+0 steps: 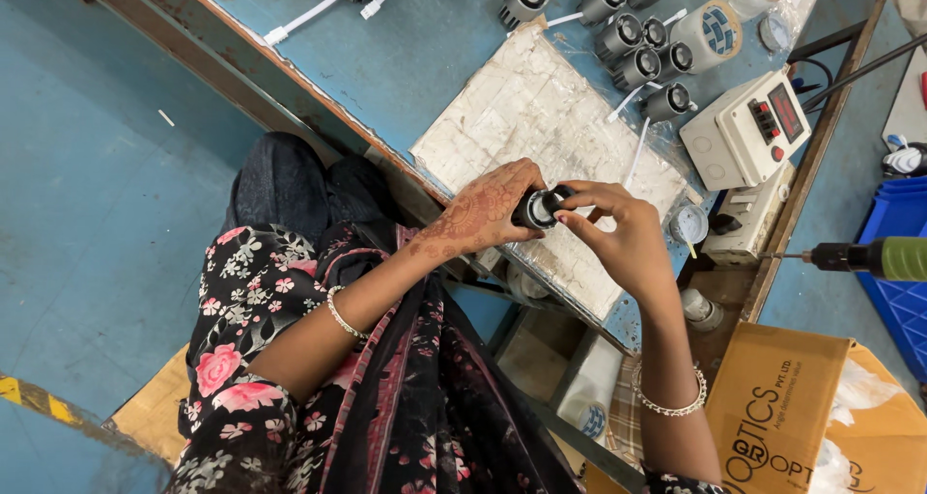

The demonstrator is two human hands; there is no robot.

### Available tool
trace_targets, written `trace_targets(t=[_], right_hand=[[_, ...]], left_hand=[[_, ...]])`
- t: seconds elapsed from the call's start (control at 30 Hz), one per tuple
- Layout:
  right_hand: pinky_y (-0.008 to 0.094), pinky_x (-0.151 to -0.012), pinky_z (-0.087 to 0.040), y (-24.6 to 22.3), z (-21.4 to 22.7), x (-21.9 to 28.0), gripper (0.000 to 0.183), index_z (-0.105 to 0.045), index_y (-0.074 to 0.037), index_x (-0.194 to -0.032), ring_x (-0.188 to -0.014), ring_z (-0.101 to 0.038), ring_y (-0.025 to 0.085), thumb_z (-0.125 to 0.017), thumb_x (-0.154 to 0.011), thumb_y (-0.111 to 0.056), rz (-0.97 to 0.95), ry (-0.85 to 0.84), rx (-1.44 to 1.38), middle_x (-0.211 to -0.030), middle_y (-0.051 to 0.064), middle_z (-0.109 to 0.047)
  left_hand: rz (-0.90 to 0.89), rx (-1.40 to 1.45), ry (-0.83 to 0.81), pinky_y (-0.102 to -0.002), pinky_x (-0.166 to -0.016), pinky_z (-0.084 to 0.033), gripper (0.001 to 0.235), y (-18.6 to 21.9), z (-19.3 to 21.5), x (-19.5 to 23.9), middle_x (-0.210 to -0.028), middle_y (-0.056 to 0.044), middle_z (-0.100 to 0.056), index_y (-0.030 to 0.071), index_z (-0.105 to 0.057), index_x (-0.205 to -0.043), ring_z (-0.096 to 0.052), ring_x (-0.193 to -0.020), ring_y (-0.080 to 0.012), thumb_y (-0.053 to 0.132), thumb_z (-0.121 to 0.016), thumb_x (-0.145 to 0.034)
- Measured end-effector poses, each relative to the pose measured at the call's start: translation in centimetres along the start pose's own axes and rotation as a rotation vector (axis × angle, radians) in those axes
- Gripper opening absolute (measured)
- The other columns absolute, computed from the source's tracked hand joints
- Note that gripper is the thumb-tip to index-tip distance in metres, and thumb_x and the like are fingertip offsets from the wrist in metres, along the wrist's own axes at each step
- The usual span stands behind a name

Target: The person assembles small cylindrical electronic components by hand, inserting and rotating parts to secure them. The person then places the assembled units into a cardboard box and wraps some in plastic.

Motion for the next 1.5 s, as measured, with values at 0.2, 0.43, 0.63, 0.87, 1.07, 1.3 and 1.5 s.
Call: trace_targets(t=[0.2, 0.43, 0.63, 0.87, 1.07, 1.3, 1.5], right_hand=[[0.031, -0.089, -0.060, -0.4, 0.2, 0.4, 0.023, -0.066, 0.000, -0.108, -0.105, -0.070, 0.016, -0.077, -0.089, -0.008, -0.079, 0.035, -0.200, -0.116, 0.009, -0.072], [0.032, -0.091, -0.058, 1.1, 0.3, 1.6, 0.042, -0.063, -0.002, -0.128, -0.111, -0.067, 0.016, -0.073, -0.088, -0.002, -0.145, 0.080, -0.213, -0.122, 0.009, -0.069], [0.032, -0.099, -0.059, -0.2, -0.2, 2.5, 0.040, -0.065, 0.000, -0.128, -0.110, -0.070, 0.016, -0.072, -0.089, 0.001, -0.076, 0.057, -0.276, -0.126, 0.009, -0.068], [0.031, -0.090, -0.062, -3.2, -1.3, 1.8, 0.039, -0.068, -0.002, -0.121, -0.100, -0.074, 0.020, -0.080, -0.084, -0.004, -0.021, 0.056, -0.002, -0.119, 0.011, -0.071], [0.033, -0.087, -0.061, -3.6, -1.7, 1.4, 0.040, -0.069, -0.002, -0.120, -0.098, -0.074, 0.024, -0.081, -0.082, -0.007, -0.022, 0.043, 0.084, -0.114, 0.014, -0.071], [0.034, -0.081, -0.060, -3.2, -1.9, 1.2, 0.038, -0.072, 0.001, -0.115, -0.093, -0.076, 0.026, -0.083, -0.082, -0.014, -0.029, 0.062, 0.177, -0.105, 0.016, -0.074], [0.034, -0.074, -0.059, -3.1, -2.5, 1.1, 0.034, -0.074, 0.001, -0.108, -0.084, -0.076, 0.026, -0.084, -0.083, -0.020, -0.072, 0.075, 0.229, -0.096, 0.017, -0.075]], left_hand=[[-0.028, -0.024, 0.002, -0.044, -0.094, -0.047, 0.051, 0.2, 0.2, 0.3, -0.110, -0.007, -0.057, 0.010, -0.053, -0.110, -0.058, -0.112, -0.0295, 0.030, -0.085, -0.075], [-0.083, -0.039, 0.004, -0.044, -0.096, -0.047, 0.046, 0.3, 0.3, 0.4, -0.109, -0.009, -0.054, 0.010, -0.054, -0.108, -0.057, -0.112, -0.0301, 0.029, -0.083, -0.078], [-0.077, -0.031, 0.003, -0.044, -0.095, -0.047, 0.046, 0.3, 0.3, 0.3, -0.108, -0.009, -0.054, 0.010, -0.054, -0.106, -0.057, -0.113, -0.0299, 0.028, -0.083, -0.076], [-0.091, -0.035, 0.024, -0.045, -0.092, -0.048, 0.048, 0.0, 0.0, 0.4, -0.108, -0.010, -0.053, 0.008, -0.052, -0.106, -0.057, -0.111, -0.0314, 0.031, -0.083, -0.077], [-0.114, -0.043, 0.045, -0.045, -0.091, -0.048, 0.049, -0.5, -0.4, 0.4, -0.108, -0.011, -0.053, 0.008, -0.052, -0.107, -0.057, -0.110, -0.0324, 0.033, -0.082, -0.078], [-0.125, -0.041, 0.062, -0.046, -0.089, -0.049, 0.049, -0.6, -0.5, 0.5, -0.107, -0.012, -0.053, 0.008, -0.052, -0.107, -0.058, -0.108, -0.0337, 0.033, -0.083, -0.079], [-0.113, -0.029, 0.070, -0.044, -0.090, -0.050, 0.048, -0.4, -0.4, 0.5, -0.107, -0.011, -0.054, 0.009, -0.052, -0.107, -0.060, -0.107, -0.0321, 0.031, -0.083, -0.079]])
Point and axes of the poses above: each hand's wrist, its own x-axis away from the middle knuckle, its own z-axis out of the back of the hand, y = z × x, the point moved 1 cm from there along -x, towards the middle knuckle
